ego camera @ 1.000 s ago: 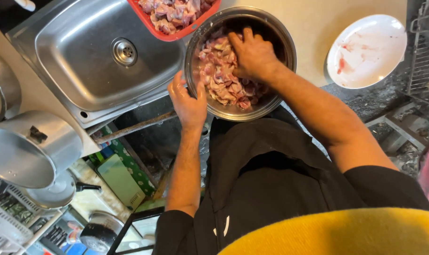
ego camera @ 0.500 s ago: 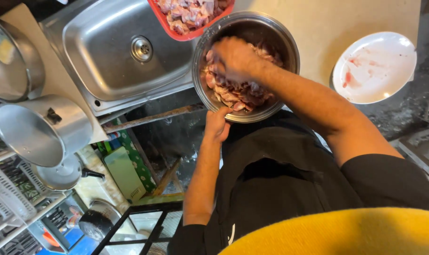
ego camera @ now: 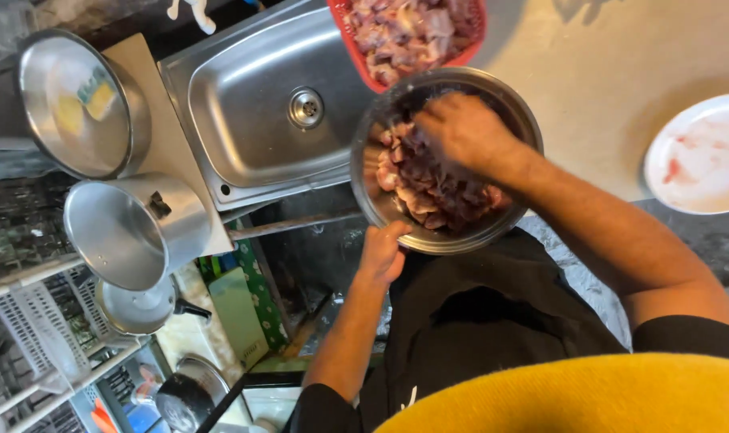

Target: The person washes and mixes pieces of raw meat in a metal bowl using both hands. They repeatedly transfer meat between a red basket and the bowl, then pour the contents into a sink.

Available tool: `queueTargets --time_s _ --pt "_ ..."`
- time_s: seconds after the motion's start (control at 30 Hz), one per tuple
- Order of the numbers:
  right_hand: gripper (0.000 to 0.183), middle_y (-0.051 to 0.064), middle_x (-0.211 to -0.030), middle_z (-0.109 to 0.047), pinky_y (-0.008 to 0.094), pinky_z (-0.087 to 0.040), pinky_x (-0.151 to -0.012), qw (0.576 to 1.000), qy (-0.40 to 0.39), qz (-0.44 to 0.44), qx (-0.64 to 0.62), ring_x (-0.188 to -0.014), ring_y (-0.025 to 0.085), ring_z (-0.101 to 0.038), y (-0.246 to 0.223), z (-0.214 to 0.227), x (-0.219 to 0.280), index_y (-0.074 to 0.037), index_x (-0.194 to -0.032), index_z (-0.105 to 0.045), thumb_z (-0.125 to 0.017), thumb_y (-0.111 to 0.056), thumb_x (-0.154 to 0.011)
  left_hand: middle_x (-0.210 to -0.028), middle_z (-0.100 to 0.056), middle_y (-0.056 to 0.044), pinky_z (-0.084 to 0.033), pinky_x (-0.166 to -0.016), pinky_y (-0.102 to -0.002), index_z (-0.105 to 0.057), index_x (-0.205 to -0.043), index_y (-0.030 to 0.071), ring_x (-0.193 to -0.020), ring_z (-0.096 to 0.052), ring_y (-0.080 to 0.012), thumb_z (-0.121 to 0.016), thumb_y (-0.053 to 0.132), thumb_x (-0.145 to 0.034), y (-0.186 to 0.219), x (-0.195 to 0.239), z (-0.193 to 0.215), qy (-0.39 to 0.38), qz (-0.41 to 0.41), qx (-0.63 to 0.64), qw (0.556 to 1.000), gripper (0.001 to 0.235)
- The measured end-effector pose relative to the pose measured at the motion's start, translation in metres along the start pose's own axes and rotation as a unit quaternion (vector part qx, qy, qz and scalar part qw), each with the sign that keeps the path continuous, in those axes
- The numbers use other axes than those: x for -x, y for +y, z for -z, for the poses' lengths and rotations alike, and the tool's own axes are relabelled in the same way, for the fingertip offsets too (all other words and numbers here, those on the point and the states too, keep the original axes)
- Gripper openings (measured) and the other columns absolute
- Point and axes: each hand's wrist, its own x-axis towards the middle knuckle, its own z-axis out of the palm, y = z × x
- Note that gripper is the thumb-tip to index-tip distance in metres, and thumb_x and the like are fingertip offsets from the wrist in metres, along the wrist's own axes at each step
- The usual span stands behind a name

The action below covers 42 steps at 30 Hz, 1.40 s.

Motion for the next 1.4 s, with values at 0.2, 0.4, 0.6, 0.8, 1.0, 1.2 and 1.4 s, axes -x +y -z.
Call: queueTargets --time_s 0.2,0.4,0.6,0.8,1.0,1.2,1.4 --pt "0.076 0.018 -0.131 -0.058 0.057 -0.063 -0.065 0.943 -0.247 -0.216 0.048 -0.095 0.042 -0.073 -0.089 -0.015 -0.096 -0.022 -0.147 -0.056 -0.055 -0.074 -0.092 -0.094 -0.055 -0.030 -0.053 -0.069 -0.056 -0.060 -0.101 -0.030 -0.087 -0.052 -0.0285 -0.074 -0.017 -0.069 0.125 0.024 0.046 -0.015 -0.009 0.018 1.000 0.037" --pt "0.092 0.020 -0.143 -0.047 0.063 -0.058 -0.087 0.921 -0.343 -0.175 -0.067 -0.126 0.047 -0.057 -0.192 -0.074 -0.192 -0.021 -0.158 -0.041 -0.065 -0.072 -0.086 -0.091 -0.057 -0.020 -0.052 -0.073 -0.047 -0.065 -0.106 -0.017 -0.084 -0.054 -0.0247 -0.070 -0.017 -0.070 0.130 -0.091 0.176 -0.026 -0.044 0.068 0.996 0.036" --pt "0.051 0.012 -0.135 -0.061 0.062 -0.049 -0.091 0.993 -0.113 -0.031 -0.006 -0.128 0.041 -0.057 -0.169 -0.128 -0.244 -0.022 -0.141 -0.061 -0.049 -0.049 -0.100 -0.132 -0.053 -0.026 -0.048 -0.100 -0.054 -0.048 -0.140 -0.014 -0.115 -0.051 -0.0273 -0.065 -0.015 -0.079 0.176 -0.129 0.236 -0.041 -0.085 0.049 0.994 0.063" --pt "0.082 0.021 -0.136 -0.055 0.049 -0.062 -0.082 0.974 -0.177 -0.126 -0.069 -0.116 0.042 -0.064 -0.144 -0.188 -0.284 -0.005 -0.154 -0.048 -0.058 -0.065 -0.099 -0.139 -0.062 -0.013 -0.044 -0.107 -0.056 -0.059 -0.144 0.006 -0.127 -0.059 -0.0303 -0.065 -0.010 -0.080 0.208 -0.157 0.222 -0.016 -0.155 0.034 0.987 0.066" --pt "0.083 0.011 -0.152 -0.037 0.059 -0.056 -0.093 0.889 -0.218 -0.341 -0.215 -0.129 0.038 -0.051 -0.149 -0.228 -0.278 -0.031 -0.161 -0.031 -0.053 -0.075 -0.094 -0.133 -0.067 -0.011 -0.052 -0.103 -0.049 -0.066 -0.134 0.004 -0.121 -0.062 -0.0292 -0.063 -0.013 -0.073 0.238 -0.156 0.163 0.054 -0.186 0.085 0.977 0.063" --pt "0.088 0.022 -0.164 -0.032 0.064 -0.038 -0.116 0.851 -0.075 -0.382 -0.353 -0.146 0.048 -0.040 -0.142 -0.293 -0.252 -0.027 -0.166 -0.022 -0.052 -0.072 -0.097 -0.133 -0.067 -0.014 -0.048 -0.113 -0.040 -0.066 -0.125 -0.006 -0.123 -0.063 -0.0296 -0.059 -0.010 -0.076 0.241 -0.163 0.137 0.075 -0.279 -0.015 0.957 0.050" --pt "0.082 0.018 -0.161 -0.033 0.066 -0.046 -0.105 0.818 0.007 -0.398 -0.415 -0.145 0.042 -0.044 -0.147 -0.312 -0.243 -0.030 -0.166 -0.022 -0.044 -0.074 -0.100 -0.150 -0.057 -0.020 -0.044 -0.121 -0.043 -0.052 -0.143 -0.005 -0.138 -0.056 -0.0338 -0.059 -0.006 -0.084 0.257 -0.144 0.119 0.091 -0.326 -0.161 0.927 0.059"
